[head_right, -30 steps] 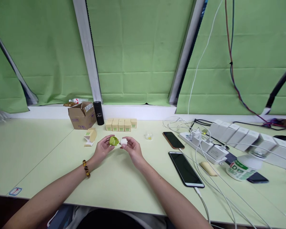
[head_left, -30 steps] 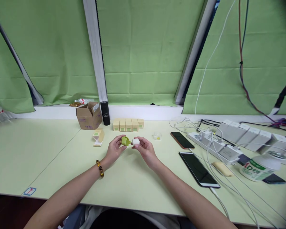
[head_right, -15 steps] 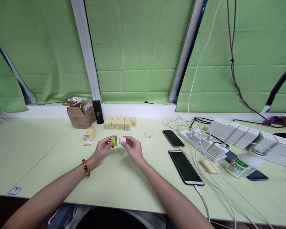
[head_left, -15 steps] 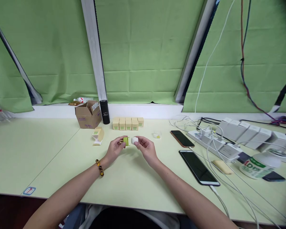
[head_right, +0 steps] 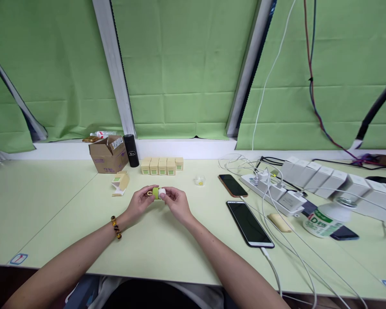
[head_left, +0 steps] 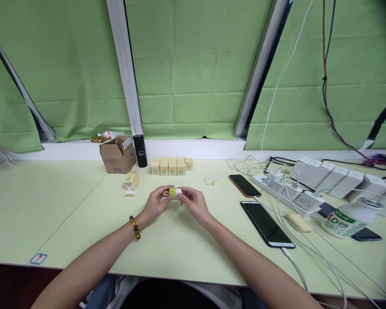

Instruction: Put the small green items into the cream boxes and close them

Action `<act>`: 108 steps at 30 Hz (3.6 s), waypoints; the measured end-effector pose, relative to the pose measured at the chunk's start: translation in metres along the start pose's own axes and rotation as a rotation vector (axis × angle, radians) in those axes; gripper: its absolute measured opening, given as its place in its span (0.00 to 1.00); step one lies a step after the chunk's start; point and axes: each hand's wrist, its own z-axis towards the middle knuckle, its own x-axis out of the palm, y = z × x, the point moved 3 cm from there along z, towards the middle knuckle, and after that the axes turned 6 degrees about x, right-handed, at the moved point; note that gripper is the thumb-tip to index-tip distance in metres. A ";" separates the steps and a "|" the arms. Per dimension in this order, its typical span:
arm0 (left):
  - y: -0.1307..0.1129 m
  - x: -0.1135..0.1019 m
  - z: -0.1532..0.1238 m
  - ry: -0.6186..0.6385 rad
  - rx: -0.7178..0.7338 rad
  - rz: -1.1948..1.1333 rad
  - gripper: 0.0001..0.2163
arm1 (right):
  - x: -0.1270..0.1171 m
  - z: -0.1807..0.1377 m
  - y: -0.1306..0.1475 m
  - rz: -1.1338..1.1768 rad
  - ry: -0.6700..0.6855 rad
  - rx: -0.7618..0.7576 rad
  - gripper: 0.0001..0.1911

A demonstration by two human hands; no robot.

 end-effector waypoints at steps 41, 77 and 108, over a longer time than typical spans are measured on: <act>-0.004 0.013 -0.007 -0.085 0.028 0.012 0.25 | 0.011 -0.011 -0.001 -0.039 0.014 -0.088 0.20; -0.009 0.030 -0.008 -0.044 0.003 -0.233 0.14 | 0.013 -0.024 0.016 -0.983 -0.117 -1.019 0.21; 0.004 0.026 -0.005 -0.043 -0.103 -0.106 0.21 | 0.014 -0.018 0.003 -0.963 -0.156 -0.970 0.21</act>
